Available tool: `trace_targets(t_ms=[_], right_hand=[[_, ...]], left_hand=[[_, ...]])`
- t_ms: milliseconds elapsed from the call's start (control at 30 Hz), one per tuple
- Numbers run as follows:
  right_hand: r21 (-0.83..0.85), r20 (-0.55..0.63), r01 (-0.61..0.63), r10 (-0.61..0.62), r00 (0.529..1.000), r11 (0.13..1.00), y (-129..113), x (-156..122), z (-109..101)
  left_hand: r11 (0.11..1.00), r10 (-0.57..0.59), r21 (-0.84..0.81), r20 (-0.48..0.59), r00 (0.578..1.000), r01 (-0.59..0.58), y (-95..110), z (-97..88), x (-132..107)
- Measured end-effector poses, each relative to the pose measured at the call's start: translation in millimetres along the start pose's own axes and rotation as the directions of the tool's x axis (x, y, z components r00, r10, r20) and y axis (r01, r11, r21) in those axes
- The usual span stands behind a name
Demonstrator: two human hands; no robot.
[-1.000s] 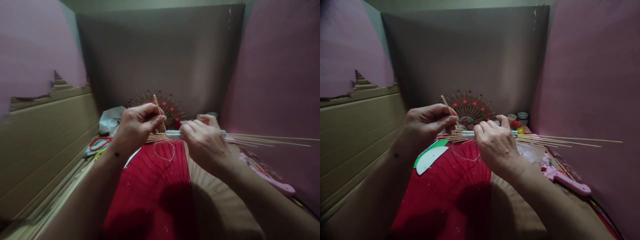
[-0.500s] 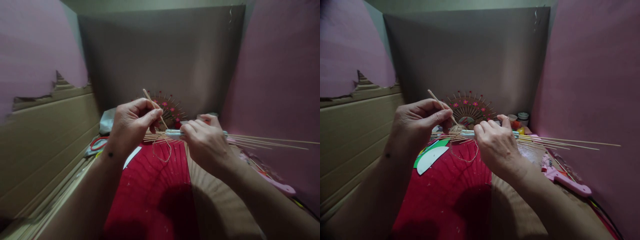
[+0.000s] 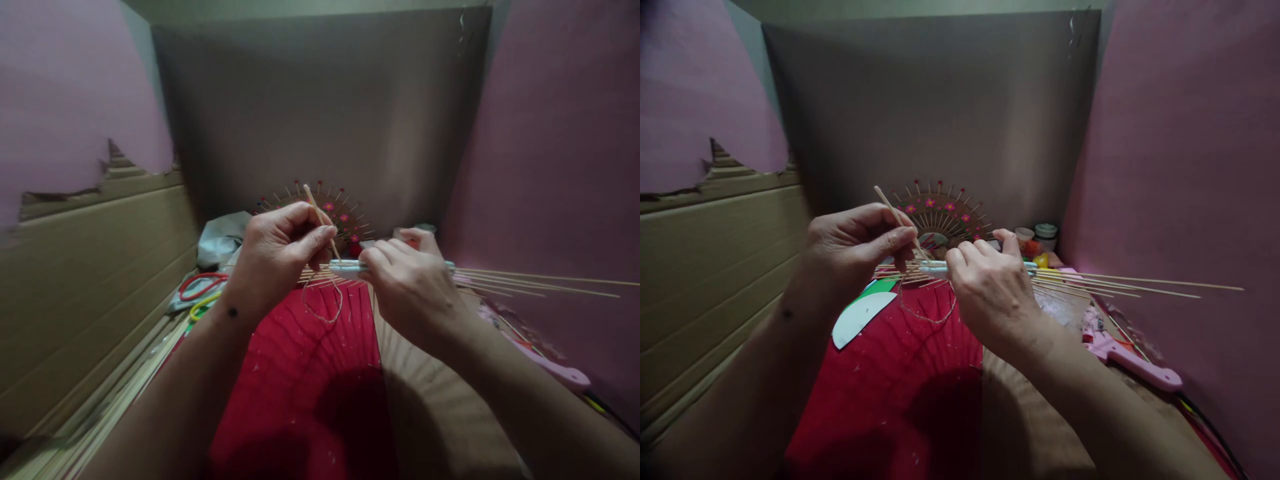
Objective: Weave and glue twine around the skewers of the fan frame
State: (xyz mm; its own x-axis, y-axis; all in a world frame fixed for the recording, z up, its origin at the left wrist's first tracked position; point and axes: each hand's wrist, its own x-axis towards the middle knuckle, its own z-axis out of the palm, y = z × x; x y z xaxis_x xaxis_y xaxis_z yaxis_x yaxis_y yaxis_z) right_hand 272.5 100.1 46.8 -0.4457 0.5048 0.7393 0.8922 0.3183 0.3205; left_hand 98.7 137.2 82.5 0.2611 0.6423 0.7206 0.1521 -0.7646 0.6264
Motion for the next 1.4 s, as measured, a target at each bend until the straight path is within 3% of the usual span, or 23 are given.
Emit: trace_targets(t_ms=[267, 367, 633, 733, 833, 933, 1000, 1133, 1400], right_hand=[[-0.005, 0.010, 0.001, -0.001, 1.000, 1.000, 0.7, -0.3, 2.2], [-0.005, 0.004, -0.001, 0.001, 1.000, 1.000, 0.2, -0.8, 2.0], [-0.010, 0.007, 0.000, 0.000, 1.000, 1.000, -0.8, -1.9, 1.5], [-0.017, -0.002, -0.013, 0.013, 1.000, 1.000, 0.4, -1.3, 2.1], [-0.024, 0.005, -0.030, 0.030, 1.000, 0.999, 1.9, -0.2, 2.1], [-0.019, 0.015, -0.036, 0.037, 0.999, 0.999, 2.8, 0.5, 2.1], [-0.011, 0.009, -0.037, 0.037, 0.999, 0.999, 3.0, 0.4, 2.0], [-0.002, 0.006, -0.025, 0.025, 1.000, 1.000, 2.4, -0.2, 1.2], [-0.004, 0.011, -0.025, 0.025, 1.000, 1.000, 1.3, -0.2, 1.5]], left_hand=[[0.956, 0.125, 0.268, 0.011, 0.992, -0.124, 3.7, 2.7, -4.1], [0.944, 0.138, 0.299, 0.034, 0.990, -0.142, 6.0, 3.2, -5.7], [0.983, 0.055, 0.175, 0.031, 0.998, -0.059, 1.6, 4.4, -4.5], [0.997, -0.078, 0.018, 0.013, 0.997, 0.078, -3.9, -0.1, 0.8], [0.960, -0.248, -0.140, -0.017, 0.969, 0.243, -8.5, -7.2, 6.6], [0.923, -0.335, -0.231, -0.096, 0.937, 0.307, -8.6, -12.0, 9.6], [0.931, -0.311, -0.242, -0.131, 0.941, 0.274, -5.9, -11.3, 9.1], [0.963, -0.210, -0.194, -0.104, 0.972, 0.187, 0.5, -3.1, 4.9], [0.972, -0.184, -0.159, -0.043, 0.982, 0.175, -0.9, 2.8, 2.9]])
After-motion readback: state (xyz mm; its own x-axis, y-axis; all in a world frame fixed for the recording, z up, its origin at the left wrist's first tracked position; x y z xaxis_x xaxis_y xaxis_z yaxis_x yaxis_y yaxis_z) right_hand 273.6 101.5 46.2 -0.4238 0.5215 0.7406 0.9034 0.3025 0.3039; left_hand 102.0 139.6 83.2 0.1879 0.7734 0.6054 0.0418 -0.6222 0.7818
